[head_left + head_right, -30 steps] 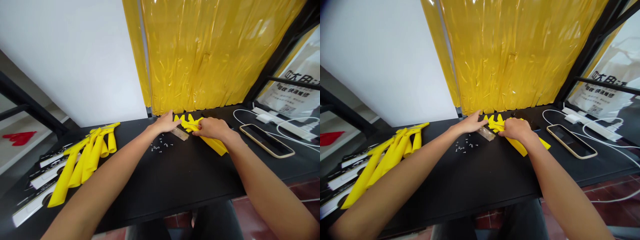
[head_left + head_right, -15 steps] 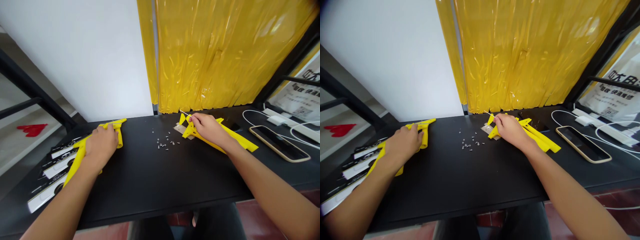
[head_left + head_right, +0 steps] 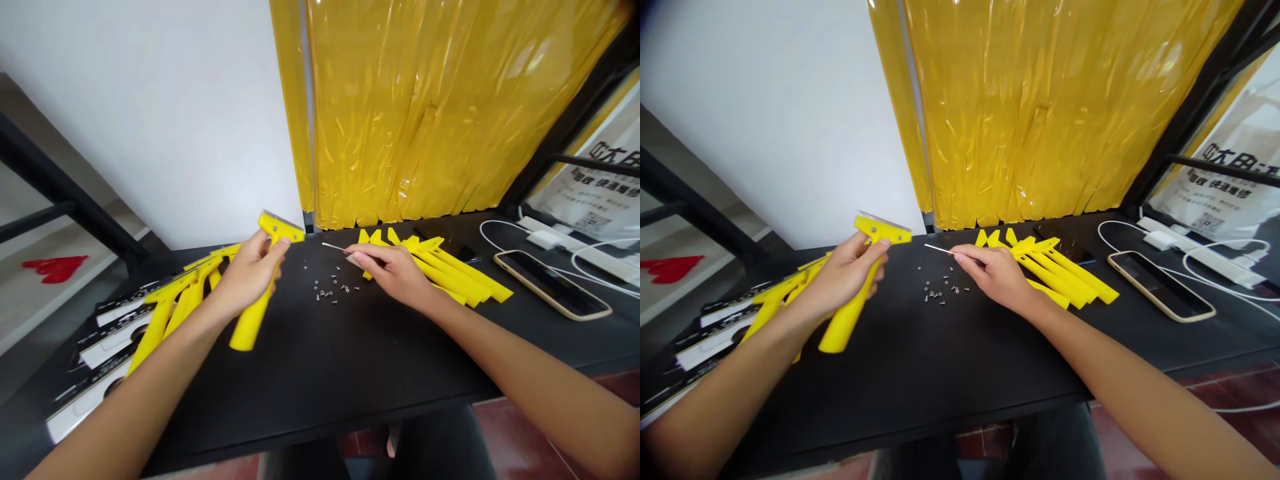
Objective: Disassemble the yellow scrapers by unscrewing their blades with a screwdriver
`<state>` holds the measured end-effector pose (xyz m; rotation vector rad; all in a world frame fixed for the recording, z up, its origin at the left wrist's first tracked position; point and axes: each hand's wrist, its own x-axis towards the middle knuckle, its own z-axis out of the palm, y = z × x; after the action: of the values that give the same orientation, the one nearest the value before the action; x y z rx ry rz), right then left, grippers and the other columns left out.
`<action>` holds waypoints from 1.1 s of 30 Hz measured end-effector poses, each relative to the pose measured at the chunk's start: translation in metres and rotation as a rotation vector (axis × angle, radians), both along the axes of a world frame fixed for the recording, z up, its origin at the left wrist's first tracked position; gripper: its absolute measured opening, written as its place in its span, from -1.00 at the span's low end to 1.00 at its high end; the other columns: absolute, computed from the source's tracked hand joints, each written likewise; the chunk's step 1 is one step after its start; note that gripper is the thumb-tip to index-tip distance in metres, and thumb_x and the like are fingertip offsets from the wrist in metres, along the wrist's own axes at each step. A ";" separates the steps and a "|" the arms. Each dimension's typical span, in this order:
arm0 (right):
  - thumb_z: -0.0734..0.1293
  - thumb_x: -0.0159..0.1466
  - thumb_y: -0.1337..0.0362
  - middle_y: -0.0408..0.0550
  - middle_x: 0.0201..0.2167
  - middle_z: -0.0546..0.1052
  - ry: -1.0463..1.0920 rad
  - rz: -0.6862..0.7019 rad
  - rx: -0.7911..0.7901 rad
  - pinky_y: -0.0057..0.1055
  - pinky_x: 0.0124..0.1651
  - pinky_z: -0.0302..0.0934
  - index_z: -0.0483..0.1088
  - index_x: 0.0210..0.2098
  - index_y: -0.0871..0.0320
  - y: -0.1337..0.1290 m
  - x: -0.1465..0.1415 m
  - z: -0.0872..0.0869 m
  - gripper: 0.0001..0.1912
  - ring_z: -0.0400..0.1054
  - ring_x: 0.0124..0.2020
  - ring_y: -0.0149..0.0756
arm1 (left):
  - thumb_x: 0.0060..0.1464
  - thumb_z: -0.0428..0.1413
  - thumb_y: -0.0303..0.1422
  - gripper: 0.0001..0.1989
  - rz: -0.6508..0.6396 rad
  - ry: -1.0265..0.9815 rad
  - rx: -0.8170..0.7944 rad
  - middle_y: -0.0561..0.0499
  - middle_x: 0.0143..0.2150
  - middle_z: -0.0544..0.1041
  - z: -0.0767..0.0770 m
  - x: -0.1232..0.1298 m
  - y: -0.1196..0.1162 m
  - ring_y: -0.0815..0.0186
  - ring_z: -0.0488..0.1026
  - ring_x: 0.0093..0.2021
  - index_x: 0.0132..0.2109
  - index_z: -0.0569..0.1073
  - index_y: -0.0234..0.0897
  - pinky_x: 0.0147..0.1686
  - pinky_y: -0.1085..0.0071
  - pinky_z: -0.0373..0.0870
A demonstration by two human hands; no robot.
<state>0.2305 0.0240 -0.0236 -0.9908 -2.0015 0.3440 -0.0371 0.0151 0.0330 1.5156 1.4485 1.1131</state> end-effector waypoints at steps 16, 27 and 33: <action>0.29 0.40 0.31 -0.03 -0.34 0.67 -0.056 0.050 0.235 -0.44 -0.32 0.34 0.60 -0.16 0.19 -0.022 -0.020 0.003 -0.78 0.54 -0.41 -0.35 | 0.19 0.13 -0.14 -0.57 -0.281 -0.277 -0.248 0.08 -0.72 0.29 -0.031 0.013 -0.013 0.36 0.31 -0.74 -0.58 0.34 -0.24 -0.67 0.43 0.31; 0.29 0.41 0.23 -0.12 -0.34 0.63 0.146 -0.014 0.073 -0.46 -0.35 0.29 0.56 -0.16 0.11 -0.028 -0.016 0.008 -0.81 0.47 -0.39 -0.39 | 0.31 -0.09 -0.14 -0.46 -0.066 0.747 0.193 0.09 -0.59 0.43 -0.019 0.017 -0.045 0.15 0.47 -0.48 0.30 0.35 -0.31 -0.43 0.32 0.23; 0.32 0.39 0.26 -0.09 -0.25 0.66 0.080 0.071 0.085 -0.44 -0.27 0.34 0.55 -0.14 0.11 -0.029 -0.021 0.003 -0.84 0.52 -0.31 -0.33 | 0.20 0.04 -0.01 0.04 -0.180 0.677 0.078 0.02 -0.47 0.54 -0.031 0.008 -0.032 0.07 0.50 -0.41 0.49 -0.32 -0.55 -0.37 0.30 0.26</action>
<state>0.2097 -0.0047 -0.0206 -0.8424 -1.9655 0.3294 -0.0290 -0.0169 0.0025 2.1596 1.6574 0.5668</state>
